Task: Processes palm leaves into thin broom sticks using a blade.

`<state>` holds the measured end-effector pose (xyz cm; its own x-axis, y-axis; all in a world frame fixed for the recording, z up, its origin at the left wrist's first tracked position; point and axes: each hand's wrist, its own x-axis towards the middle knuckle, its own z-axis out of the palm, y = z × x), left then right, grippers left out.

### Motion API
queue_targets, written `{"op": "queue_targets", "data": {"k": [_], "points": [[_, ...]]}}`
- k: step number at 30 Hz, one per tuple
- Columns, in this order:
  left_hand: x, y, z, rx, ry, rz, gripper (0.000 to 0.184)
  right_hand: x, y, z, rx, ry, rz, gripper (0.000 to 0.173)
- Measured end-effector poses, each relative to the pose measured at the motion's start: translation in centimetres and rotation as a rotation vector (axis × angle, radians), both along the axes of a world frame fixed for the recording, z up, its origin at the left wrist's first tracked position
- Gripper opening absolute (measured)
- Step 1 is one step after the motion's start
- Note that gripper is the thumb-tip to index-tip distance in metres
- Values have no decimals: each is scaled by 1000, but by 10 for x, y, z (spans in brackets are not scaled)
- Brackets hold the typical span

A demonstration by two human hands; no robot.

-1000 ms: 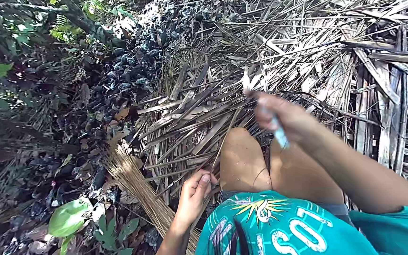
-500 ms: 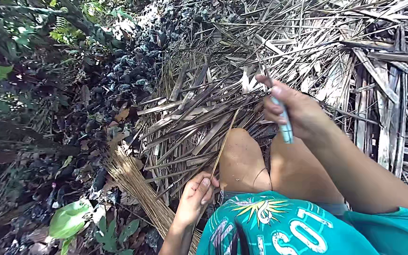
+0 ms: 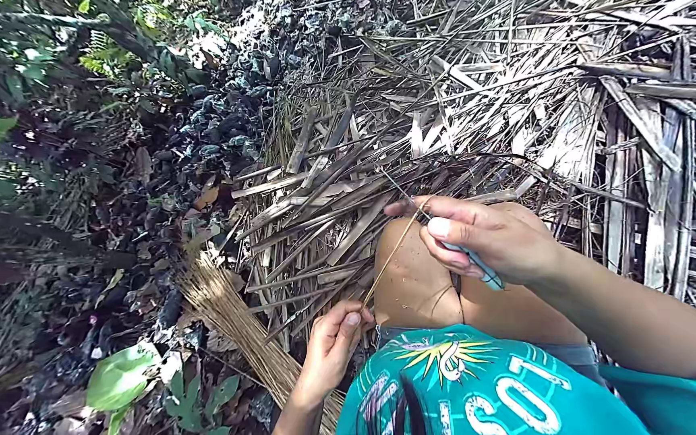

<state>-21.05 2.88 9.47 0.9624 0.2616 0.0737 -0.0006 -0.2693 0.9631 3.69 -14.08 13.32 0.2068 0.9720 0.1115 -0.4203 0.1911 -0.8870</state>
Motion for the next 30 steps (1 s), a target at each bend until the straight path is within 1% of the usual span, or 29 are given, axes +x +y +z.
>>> {"op": "queue_targets", "data": {"k": [3, 5, 7, 9, 11, 14, 17, 23, 25, 28, 30], "points": [[-1, 0, -3, 302, -40, 64, 36, -2, 0, -1, 5, -30, -22, 36], [-1, -2, -3, 458, -77, 103, 38, -5, 0, -4, 11, -65, -68, 35], [0, -3, -4, 570, -126, 135, 37, -7, 0, -6, 20, -76, -101, 37], [1, -3, -5, 635, -157, 152, 35, -6, -2, -5, 65, -51, -50, 41], [-1, -2, -6, 654, -166, 155, 35, -2, -5, -4, 93, 11, 51, 45], [-3, 1, -4, 667, -167, 139, 35, 2, -6, -3, 56, 82, 147, 45], [-3, 3, -4, 664, -172, 126, 36, 1, -5, -3, 45, 92, 151, 42], [-4, 4, -3, 657, -169, 129, 35, 2, -11, -1, 93, 18, 169, 40], [-4, 4, -3, 660, -172, 123, 35, 1, -13, 0, 73, -43, 116, 39], [-4, 2, -2, 675, -177, 121, 34, -7, -16, 0, 12, -210, -80, 31], [-4, 0, -2, 684, -176, 117, 34, -12, -16, -4, 4, -340, -220, 31]]}}
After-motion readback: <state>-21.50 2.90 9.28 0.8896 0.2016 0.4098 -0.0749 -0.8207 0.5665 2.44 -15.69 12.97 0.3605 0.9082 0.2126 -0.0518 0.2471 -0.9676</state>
